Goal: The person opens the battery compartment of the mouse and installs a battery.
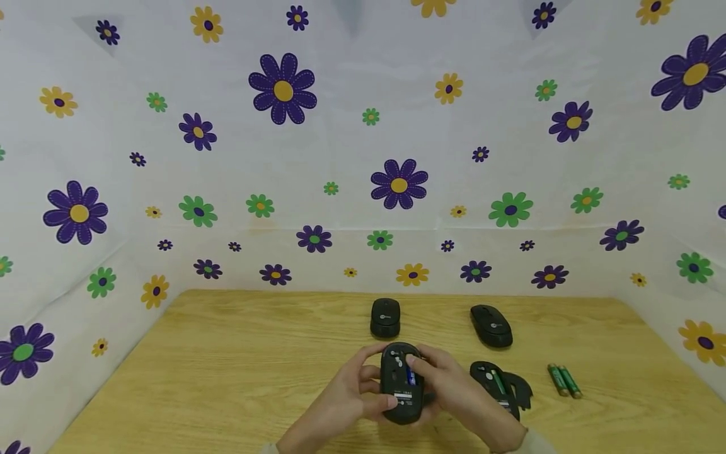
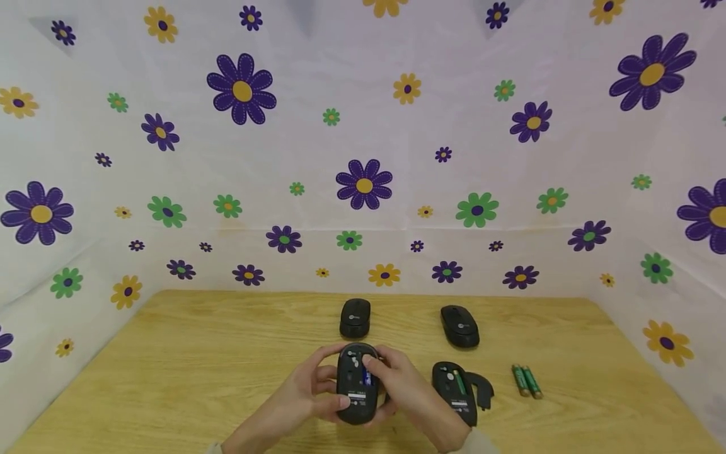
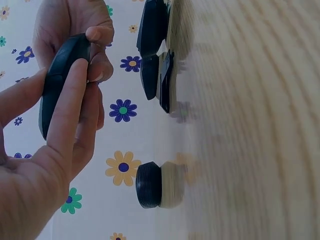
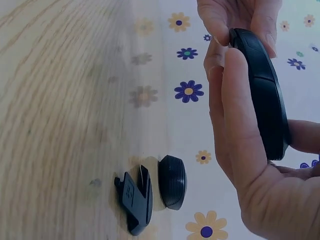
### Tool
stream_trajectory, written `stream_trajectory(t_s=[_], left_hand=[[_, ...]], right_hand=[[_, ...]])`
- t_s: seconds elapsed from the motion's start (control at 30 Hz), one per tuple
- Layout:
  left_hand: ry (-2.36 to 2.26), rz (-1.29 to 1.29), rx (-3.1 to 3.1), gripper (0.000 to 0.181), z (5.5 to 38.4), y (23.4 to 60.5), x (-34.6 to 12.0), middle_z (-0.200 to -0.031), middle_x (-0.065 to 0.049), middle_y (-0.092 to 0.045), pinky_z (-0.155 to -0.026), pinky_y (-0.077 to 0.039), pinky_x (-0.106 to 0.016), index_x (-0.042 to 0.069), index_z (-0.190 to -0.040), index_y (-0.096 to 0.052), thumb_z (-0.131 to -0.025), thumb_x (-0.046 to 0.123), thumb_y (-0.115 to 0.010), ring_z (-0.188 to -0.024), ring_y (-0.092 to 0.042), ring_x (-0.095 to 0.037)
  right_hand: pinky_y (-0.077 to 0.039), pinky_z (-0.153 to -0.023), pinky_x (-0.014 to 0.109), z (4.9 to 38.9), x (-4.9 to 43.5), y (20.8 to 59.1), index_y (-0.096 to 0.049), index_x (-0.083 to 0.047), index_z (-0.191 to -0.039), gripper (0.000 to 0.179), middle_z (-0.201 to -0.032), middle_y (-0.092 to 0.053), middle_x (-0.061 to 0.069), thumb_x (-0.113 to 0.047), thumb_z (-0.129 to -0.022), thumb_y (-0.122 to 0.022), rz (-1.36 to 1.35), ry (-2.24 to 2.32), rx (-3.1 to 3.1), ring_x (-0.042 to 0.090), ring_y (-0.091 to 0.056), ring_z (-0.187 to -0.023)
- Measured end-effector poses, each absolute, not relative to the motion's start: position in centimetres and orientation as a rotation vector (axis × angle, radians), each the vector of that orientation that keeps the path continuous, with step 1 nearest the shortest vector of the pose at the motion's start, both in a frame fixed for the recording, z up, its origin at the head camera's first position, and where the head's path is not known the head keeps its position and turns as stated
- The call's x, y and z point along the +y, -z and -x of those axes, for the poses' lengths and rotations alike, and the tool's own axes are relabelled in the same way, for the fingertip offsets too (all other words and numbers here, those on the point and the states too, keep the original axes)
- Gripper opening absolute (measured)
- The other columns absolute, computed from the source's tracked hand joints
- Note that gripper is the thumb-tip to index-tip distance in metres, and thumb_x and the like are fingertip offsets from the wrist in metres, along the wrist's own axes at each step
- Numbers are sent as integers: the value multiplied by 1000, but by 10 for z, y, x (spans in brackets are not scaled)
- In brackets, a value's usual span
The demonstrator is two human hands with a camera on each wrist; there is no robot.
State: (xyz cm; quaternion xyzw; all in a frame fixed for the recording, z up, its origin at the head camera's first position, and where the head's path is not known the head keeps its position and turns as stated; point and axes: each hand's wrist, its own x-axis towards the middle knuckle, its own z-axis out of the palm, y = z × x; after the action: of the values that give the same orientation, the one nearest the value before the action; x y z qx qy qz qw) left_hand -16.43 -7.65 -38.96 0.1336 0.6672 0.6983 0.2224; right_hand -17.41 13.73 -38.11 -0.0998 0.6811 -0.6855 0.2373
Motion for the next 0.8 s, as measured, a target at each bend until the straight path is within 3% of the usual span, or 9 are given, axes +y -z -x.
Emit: stream_trajectory(t_s=[0.2, 0.43, 0.63, 0.8], left_hand=[[-1953, -403, 1811, 77, 171, 391, -81, -109, -16, -67, -77, -63, -42, 3, -155, -34, -87, -9, -69, -97, -69, -29], [-1861, -347, 1932, 79, 173, 395, -85, -105, -14, -65, -70, -63, -40, 3, -154, -38, -84, -9, -72, -88, -71, -26], [-1799, -289, 2045, 78, 173, 397, -86, -100, -13, -63, -53, -58, -30, 2, -151, -41, -82, -7, -75, -68, -67, -20], [-1763, -285, 2093, 73, 173, 399, -87, -97, -12, -63, -49, -55, -26, -2, -147, -43, -83, -6, -75, -65, -64, -18]], right_hand=[[-64, -64, 40, 175, 138, 381, -27, 15, -148, 54, -119, -61, 20, -12, -106, -49, 281, 1864, 1816, 33, -70, -94], [-64, -68, 40, 178, 137, 385, -32, 15, -148, 55, -122, -57, 22, -6, -102, -55, 297, 1809, 1828, 27, -68, -91], [-64, -67, 38, 180, 136, 387, -32, 14, -149, 58, -109, -58, 21, -4, -101, -58, 278, 1763, 1879, 24, -67, -80], [-63, -63, 35, 182, 134, 392, -38, 15, -140, 52, -98, -64, 18, -2, -98, -62, 241, 1742, 1933, 21, -68, -72]])
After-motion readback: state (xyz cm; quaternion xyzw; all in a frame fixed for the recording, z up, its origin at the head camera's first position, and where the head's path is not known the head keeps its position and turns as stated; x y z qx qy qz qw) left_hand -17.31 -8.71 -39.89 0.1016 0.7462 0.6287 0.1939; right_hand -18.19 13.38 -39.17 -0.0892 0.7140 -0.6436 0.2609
